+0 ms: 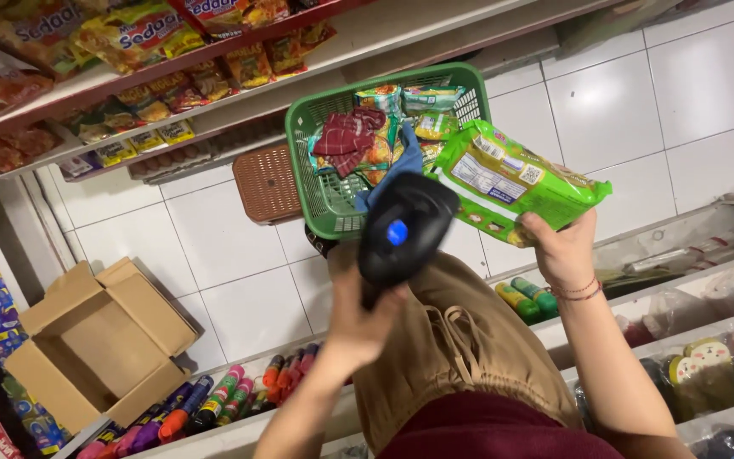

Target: Wiping and scanning instant noodle packages before placing them on grocery store shelves.

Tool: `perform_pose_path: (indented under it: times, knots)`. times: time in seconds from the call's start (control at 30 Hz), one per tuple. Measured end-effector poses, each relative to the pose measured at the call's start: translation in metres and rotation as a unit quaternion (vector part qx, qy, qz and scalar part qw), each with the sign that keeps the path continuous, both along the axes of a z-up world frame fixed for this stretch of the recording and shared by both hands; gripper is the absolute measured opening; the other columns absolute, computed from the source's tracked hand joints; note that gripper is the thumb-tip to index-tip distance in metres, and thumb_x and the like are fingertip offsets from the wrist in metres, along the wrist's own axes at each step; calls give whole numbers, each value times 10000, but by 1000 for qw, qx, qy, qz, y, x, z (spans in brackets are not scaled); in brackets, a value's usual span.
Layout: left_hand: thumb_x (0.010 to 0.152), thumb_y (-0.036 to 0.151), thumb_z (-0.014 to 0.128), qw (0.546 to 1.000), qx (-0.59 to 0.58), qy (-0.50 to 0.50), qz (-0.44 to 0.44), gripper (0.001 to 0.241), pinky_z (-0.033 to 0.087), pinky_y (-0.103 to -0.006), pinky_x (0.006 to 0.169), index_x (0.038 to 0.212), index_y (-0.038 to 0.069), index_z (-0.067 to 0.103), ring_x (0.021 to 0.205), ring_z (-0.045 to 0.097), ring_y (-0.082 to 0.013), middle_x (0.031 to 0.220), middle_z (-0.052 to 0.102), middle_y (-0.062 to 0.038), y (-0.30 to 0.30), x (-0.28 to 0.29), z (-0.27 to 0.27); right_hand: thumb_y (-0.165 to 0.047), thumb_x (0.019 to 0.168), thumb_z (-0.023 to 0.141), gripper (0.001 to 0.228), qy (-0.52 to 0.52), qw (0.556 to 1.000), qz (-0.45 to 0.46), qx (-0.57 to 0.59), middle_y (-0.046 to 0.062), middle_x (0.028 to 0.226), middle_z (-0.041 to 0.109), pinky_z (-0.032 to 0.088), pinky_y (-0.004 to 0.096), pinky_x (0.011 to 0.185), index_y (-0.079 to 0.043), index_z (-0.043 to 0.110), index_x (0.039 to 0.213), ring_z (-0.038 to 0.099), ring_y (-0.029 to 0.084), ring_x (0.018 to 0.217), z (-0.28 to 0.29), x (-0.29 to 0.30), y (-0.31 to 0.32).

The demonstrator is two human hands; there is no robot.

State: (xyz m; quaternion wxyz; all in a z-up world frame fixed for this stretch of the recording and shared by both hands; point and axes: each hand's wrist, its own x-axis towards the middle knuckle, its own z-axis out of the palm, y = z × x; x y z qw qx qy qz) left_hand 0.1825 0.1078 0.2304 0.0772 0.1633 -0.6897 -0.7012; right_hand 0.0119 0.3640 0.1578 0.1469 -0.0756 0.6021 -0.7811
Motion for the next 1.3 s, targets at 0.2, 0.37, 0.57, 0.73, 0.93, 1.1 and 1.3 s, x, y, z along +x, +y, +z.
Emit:
perform_pose_path:
  times: [0.2,0.37,0.57,0.73,0.93,1.1,1.3]
  knots:
    - [834,123,767,996,-18,-55,-68,328,594,-319,778,1126,6,673,781,752,-175,863,775,-112,13,4,48,-8,911,741,578,9,1000,4,-2,92,1298,658,542,308,1038,66,507,1435,645,158,1169,10,-5,-15]
    - [863,158,794,995,-14,-6,-99,424,610,-339,842,1223,8,630,910,795,-215,976,788,-128,6,5,59,-16,922,740,588,-32,999,5,39,111,1211,675,547,312,871,72,525,1462,644,164,1014,3,-4,-12]
    - [864,176,789,996,-6,-4,-85,455,607,-332,822,1249,-4,623,864,777,-210,965,781,-114,1,11,59,-20,919,746,611,-3,1000,18,7,103,1292,658,545,312,1002,67,483,1464,642,159,1144,8,-7,-20]
    - [881,184,788,996,-3,15,-84,480,603,-330,822,1282,-9,609,867,765,-205,977,769,-110,-1,12,60,-38,927,760,616,2,1000,25,1,100,1296,656,544,304,1003,71,488,1468,637,154,1144,9,-8,-22]
    - [844,173,778,997,-11,7,-82,469,607,-330,811,1243,-14,616,858,773,-207,958,771,-115,-3,12,56,-55,918,769,615,-10,1000,19,13,95,1252,663,551,298,925,65,500,1458,641,150,1080,7,-10,-22]
    - [842,168,754,997,-61,-47,-18,423,597,-356,814,1196,-31,634,862,782,-266,974,774,-148,-17,-20,15,-33,934,759,567,1,1000,10,30,99,1293,665,546,310,1010,79,533,1441,642,160,1142,6,-9,-18]
    - [843,301,687,935,-221,-278,5,758,553,-512,821,1523,101,418,896,713,-451,927,727,-269,-52,-71,-214,-14,904,755,591,25,997,-8,70,83,1309,655,530,297,1036,63,519,1440,633,157,1174,-2,-5,-10]
